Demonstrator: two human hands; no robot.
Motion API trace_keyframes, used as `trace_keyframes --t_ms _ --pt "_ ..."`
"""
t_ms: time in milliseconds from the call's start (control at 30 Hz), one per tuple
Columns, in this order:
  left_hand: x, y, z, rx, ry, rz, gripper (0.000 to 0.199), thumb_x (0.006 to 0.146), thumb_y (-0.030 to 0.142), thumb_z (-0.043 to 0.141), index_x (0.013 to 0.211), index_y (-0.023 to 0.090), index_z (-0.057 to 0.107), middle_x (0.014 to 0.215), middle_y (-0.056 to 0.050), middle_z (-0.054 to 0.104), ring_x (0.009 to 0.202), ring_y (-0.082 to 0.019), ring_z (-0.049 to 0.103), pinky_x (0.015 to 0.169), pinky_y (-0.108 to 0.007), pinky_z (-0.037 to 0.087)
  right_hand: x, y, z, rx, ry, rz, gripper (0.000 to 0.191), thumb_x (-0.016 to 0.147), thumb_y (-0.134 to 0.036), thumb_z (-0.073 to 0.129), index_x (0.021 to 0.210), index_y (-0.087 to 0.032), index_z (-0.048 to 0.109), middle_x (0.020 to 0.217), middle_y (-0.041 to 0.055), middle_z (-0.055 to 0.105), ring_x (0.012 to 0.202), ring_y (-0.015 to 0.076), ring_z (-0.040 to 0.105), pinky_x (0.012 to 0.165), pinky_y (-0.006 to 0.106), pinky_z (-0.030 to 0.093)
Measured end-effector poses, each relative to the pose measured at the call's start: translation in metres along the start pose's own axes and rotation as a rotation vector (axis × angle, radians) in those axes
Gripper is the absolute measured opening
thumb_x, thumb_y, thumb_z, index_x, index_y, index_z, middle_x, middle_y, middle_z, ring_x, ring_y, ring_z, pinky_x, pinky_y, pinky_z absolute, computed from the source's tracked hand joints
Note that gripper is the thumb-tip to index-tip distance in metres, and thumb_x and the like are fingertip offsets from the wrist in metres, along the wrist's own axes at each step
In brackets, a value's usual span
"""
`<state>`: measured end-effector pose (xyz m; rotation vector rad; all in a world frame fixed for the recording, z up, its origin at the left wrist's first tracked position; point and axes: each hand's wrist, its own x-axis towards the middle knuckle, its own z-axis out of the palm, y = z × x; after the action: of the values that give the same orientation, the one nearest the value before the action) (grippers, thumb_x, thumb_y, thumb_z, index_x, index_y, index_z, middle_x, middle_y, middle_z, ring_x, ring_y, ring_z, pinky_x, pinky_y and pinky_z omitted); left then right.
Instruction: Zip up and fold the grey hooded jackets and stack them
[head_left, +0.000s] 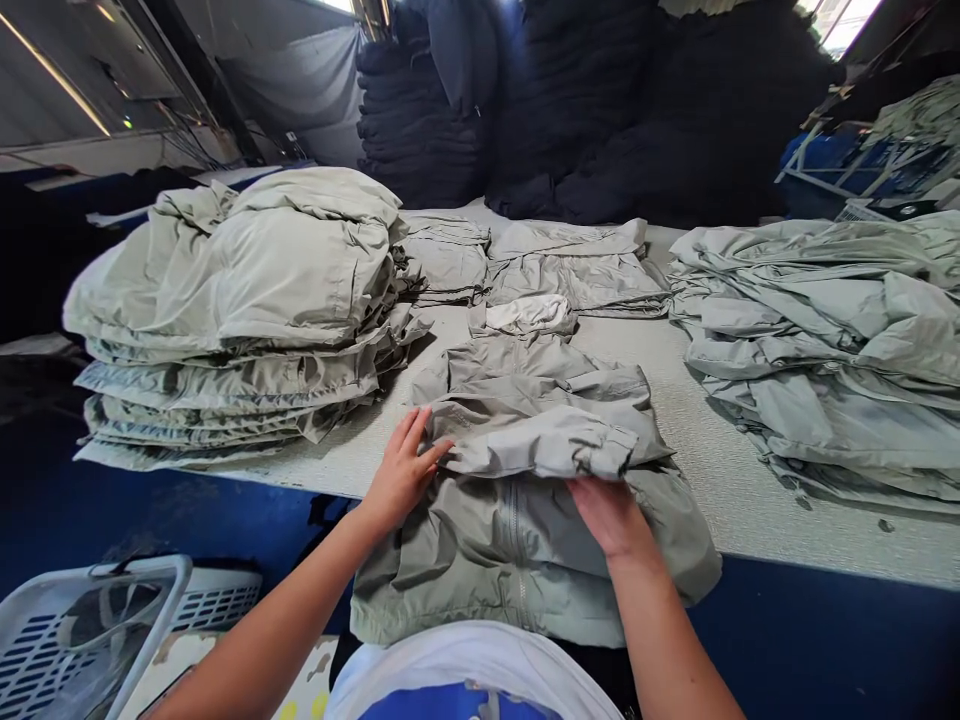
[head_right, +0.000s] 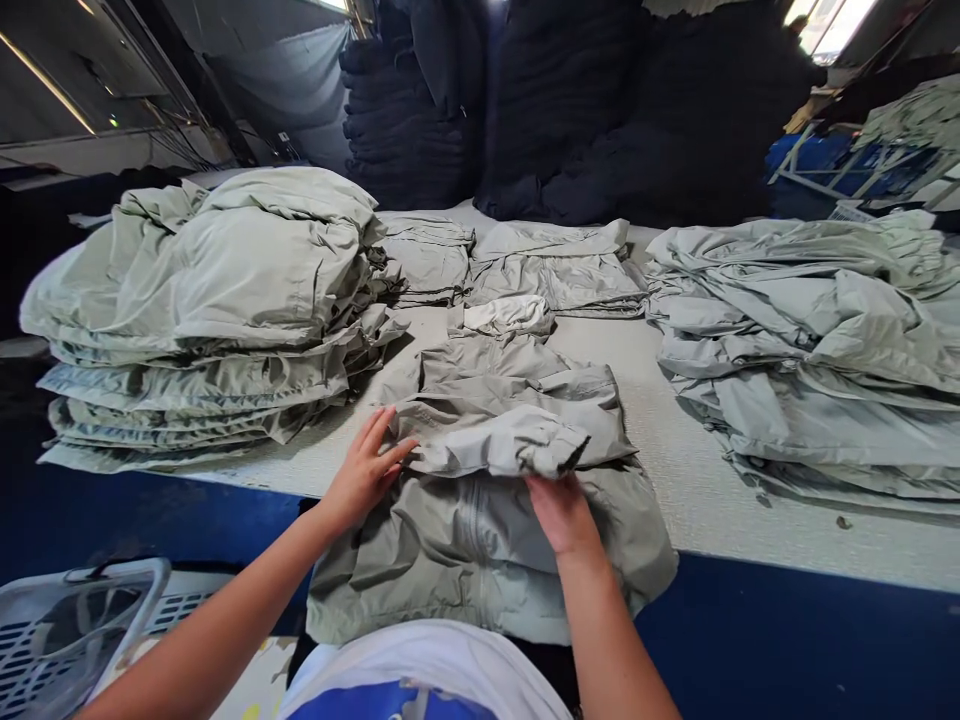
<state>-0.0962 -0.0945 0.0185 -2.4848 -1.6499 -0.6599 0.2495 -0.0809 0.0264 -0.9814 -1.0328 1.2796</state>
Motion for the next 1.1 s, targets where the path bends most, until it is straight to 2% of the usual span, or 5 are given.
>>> trace_keyframes --t_ms 367,567,767,933,1100 --pt "0.002 0.009 0.000 0.004 -0.135 0.084 0.056 0.083 -0.001 0.061 0.130 0.026 0.074 0.179 -0.012 0.021 0.165 -0.037 0.020 0.129 -0.068 0.023 0.025 -0.038 0.033 0.173 0.013 0.151 0.044 0.072 -0.052 0.088 0.105 -0.026 0.075 0.105 0.0047 0.081 0.110 0.0295 0.073 0.096 0.046 0.061" --pt "0.009 -0.011 0.002 0.000 -0.044 -0.061 0.081 0.084 -0.001 0.055 0.160 0.023 0.048 0.178 -0.014 0.022 0.166 -0.038 0.014 0.128 -0.062 0.032 0.049 -0.062 -0.019 0.145 0.153 -0.197 0.030 0.067 -0.034 0.082 0.095 -0.026 0.074 0.103 0.0062 0.078 0.107 0.0274 0.073 0.095 0.046 0.060" --pt "0.021 -0.030 -0.007 -0.046 -0.071 -0.168 0.068 0.098 0.032 0.062 0.163 0.029 0.044 0.174 -0.014 0.035 0.161 -0.041 0.028 0.126 -0.066 0.030 0.072 -0.052 -0.082 -0.499 0.693 -0.285 0.043 0.072 -0.033 0.071 0.112 -0.019 0.070 0.118 0.0133 0.074 0.115 0.0312 0.069 0.111 0.059 0.049" --pt "0.056 -0.008 -0.002 -0.070 -0.002 -0.132 0.066 0.102 0.053 0.058 0.163 0.031 0.044 0.177 -0.012 0.027 0.164 -0.041 0.019 0.128 -0.068 0.023 0.074 -0.040 -0.068 -1.078 0.446 -0.657 0.040 0.095 -0.040 0.058 0.126 -0.021 0.074 0.141 0.0154 0.067 0.140 0.0307 0.054 0.125 0.056 0.035" --pt "0.079 0.011 0.040 0.023 -0.161 -0.227 0.061 0.103 0.054 0.054 0.160 0.033 0.050 0.173 -0.010 0.038 0.162 -0.045 0.022 0.126 -0.075 0.018 0.094 -0.002 -0.063 -1.429 0.296 -0.378 0.048 0.098 -0.047 0.054 0.133 -0.021 0.074 0.155 0.0150 0.059 0.152 0.0385 0.038 0.125 0.065 0.028"
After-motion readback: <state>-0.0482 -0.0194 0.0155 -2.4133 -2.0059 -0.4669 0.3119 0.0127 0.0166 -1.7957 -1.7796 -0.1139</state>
